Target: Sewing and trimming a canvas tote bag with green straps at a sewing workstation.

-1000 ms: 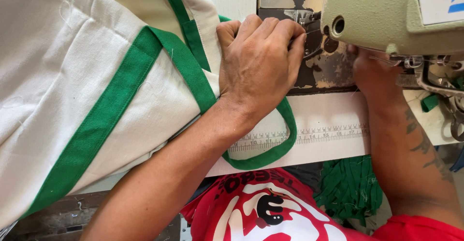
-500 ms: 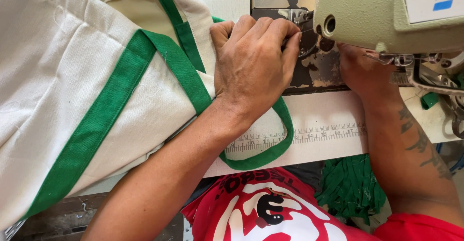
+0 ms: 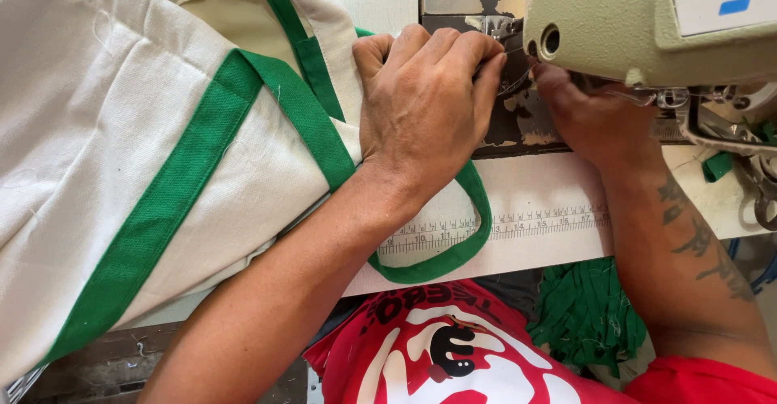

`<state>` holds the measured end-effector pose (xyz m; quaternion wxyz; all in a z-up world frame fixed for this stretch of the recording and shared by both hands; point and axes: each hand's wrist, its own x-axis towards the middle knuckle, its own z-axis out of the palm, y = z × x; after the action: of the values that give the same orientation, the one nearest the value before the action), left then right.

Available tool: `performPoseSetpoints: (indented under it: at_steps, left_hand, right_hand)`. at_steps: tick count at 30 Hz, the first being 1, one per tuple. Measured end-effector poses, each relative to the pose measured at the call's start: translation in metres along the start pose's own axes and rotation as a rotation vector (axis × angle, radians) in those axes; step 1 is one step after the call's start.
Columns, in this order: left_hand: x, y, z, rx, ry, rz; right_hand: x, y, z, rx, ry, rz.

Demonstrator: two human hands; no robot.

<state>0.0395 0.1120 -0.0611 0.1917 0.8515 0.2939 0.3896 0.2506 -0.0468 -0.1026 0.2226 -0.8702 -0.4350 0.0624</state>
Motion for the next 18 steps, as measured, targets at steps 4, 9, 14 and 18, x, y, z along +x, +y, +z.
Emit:
performPoseSetpoints:
  at_steps: [4, 9, 14, 18]
  left_hand:
    - [0.000, -0.001, 0.000, 0.007, 0.007, 0.014]
    - [-0.002, -0.002, 0.001, 0.021, -0.011, 0.028]
    - [0.000, -0.004, -0.001, 0.035, -0.040, 0.073]
    - [0.001, -0.005, -0.007, 0.004, -0.099, 0.073]
  right_hand:
    - [0.008, -0.042, -0.009, 0.050, -0.174, 0.014]
    - [0.010, 0.007, 0.019, -0.509, -0.171, -0.180]
    - [0.021, 0.073, -0.026, -0.449, -0.257, 0.087]
    - [0.021, 0.110, -0.031, -1.081, -0.095, -0.017]
